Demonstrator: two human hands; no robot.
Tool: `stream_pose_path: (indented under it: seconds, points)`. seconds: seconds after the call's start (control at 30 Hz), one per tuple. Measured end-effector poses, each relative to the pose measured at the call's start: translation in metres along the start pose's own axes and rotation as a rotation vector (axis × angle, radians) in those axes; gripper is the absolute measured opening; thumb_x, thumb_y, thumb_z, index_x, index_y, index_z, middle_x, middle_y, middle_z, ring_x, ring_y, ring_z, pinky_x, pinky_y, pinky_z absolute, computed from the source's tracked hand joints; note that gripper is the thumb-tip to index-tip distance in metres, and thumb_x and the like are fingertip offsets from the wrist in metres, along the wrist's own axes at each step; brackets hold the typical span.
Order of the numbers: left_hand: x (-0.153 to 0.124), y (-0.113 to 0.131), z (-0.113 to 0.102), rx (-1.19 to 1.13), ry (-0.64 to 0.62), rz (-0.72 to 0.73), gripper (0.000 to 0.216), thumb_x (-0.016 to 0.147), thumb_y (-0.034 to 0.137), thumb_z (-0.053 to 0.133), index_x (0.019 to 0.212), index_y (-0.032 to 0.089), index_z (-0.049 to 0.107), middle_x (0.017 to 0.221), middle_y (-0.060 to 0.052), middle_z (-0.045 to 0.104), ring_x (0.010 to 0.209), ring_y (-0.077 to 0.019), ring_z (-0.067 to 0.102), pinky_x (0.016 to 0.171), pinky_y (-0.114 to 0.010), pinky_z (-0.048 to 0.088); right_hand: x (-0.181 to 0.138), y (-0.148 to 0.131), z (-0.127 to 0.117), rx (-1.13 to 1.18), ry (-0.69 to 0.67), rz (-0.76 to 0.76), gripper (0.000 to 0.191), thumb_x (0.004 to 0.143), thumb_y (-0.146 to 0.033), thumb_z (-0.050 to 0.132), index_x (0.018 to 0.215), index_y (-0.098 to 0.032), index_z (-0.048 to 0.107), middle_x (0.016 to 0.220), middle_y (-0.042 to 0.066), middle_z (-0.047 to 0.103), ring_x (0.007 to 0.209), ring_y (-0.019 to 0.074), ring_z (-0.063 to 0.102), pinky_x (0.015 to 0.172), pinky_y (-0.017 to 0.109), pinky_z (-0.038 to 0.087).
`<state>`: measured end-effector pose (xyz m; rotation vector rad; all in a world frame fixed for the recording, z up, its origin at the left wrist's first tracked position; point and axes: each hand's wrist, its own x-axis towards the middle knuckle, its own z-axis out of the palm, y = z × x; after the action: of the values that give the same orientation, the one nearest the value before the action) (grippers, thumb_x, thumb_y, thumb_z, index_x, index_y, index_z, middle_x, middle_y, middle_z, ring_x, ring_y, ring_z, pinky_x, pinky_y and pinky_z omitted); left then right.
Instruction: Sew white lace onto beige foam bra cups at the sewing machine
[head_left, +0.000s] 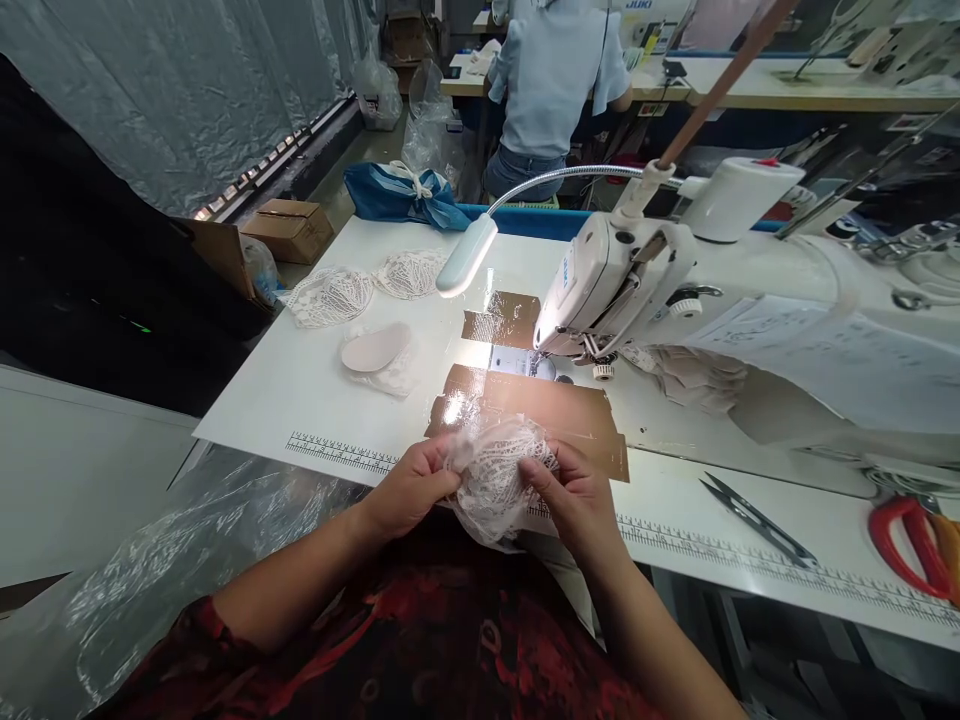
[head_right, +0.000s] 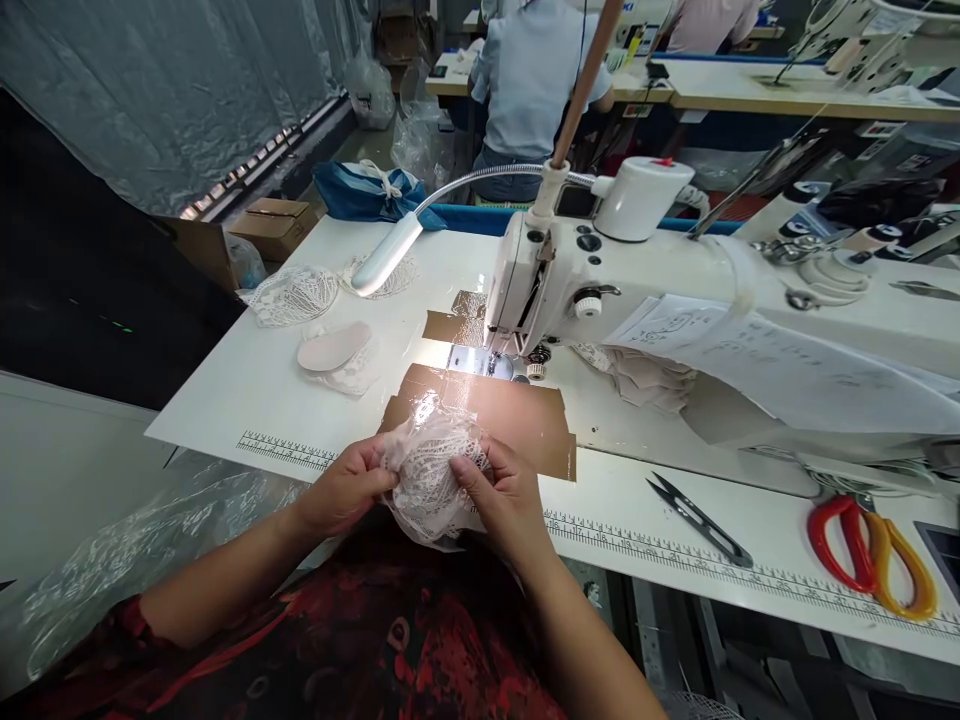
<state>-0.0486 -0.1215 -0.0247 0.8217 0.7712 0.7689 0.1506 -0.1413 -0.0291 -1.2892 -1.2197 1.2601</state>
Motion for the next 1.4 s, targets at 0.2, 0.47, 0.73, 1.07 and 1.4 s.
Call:
stream_pose_path:
  seconds: [0.2,0.47,0.73,1.07,1.4]
  points:
    - [0.004,-0.001,-0.013,-0.129,0.118,-0.182,0.014,0.063,0.017,0.067,0.076,0.011,0.067,0.063,-0.001,0.061,0.056,-0.0102,0.053,0.058,-0.022,0.045,-0.003,-0.002,0.002,0.165,0.026,0.055,0.026,0.075,-0.040,0.073,0.065,-0.020,0.060,0.062,-0.003,0.055,0.057,0.0108,0.045,0.053,0.022,0.039]
    - [0.001,0.026,-0.010,0.307,0.019,0.225,0.059,0.072,0.040,0.073,0.125,0.021,0.055,0.130,-0.009,0.054,0.113,-0.0240,0.054,0.097,-0.033,0.042,0.000,-0.017,0.006,0.032,-0.055,0.019,0.018,0.076,-0.036,0.073,0.075,-0.021,0.063,0.068,-0.002,0.060,0.059,0.0110,0.052,0.057,0.023,0.043]
    - [0.010,0.040,0.005,0.848,-0.181,0.173,0.025,0.081,0.038,0.064,0.081,0.014,0.060,0.071,0.002,0.051,0.066,-0.0115,0.047,0.059,-0.022,0.037,-0.001,-0.026,0.011,-0.300,-0.026,-0.263,0.013,0.084,-0.031,0.061,0.076,-0.022,0.066,0.080,0.003,0.069,0.073,0.0170,0.063,0.067,0.030,0.049]
    - [0.016,0.040,0.006,0.662,-0.246,0.099,0.030,0.085,0.041,0.061,0.092,0.012,0.065,0.074,0.000,0.055,0.067,-0.0116,0.048,0.060,-0.021,0.038,0.001,-0.026,0.009,-0.339,0.114,-0.257,0.014,0.081,-0.030,0.066,0.069,-0.023,0.063,0.076,0.003,0.071,0.069,0.0176,0.066,0.063,0.030,0.051]
    - [0.026,0.041,0.008,0.790,-0.276,0.206,0.035,0.092,0.038,0.049,0.070,0.013,0.057,0.062,0.002,0.043,0.060,-0.0094,0.039,0.057,-0.021,0.033,0.009,-0.025,-0.003,-0.252,-0.003,-0.089,0.021,0.080,-0.040,0.068,0.083,-0.020,0.070,0.075,0.003,0.070,0.063,0.0146,0.060,0.057,0.026,0.047]
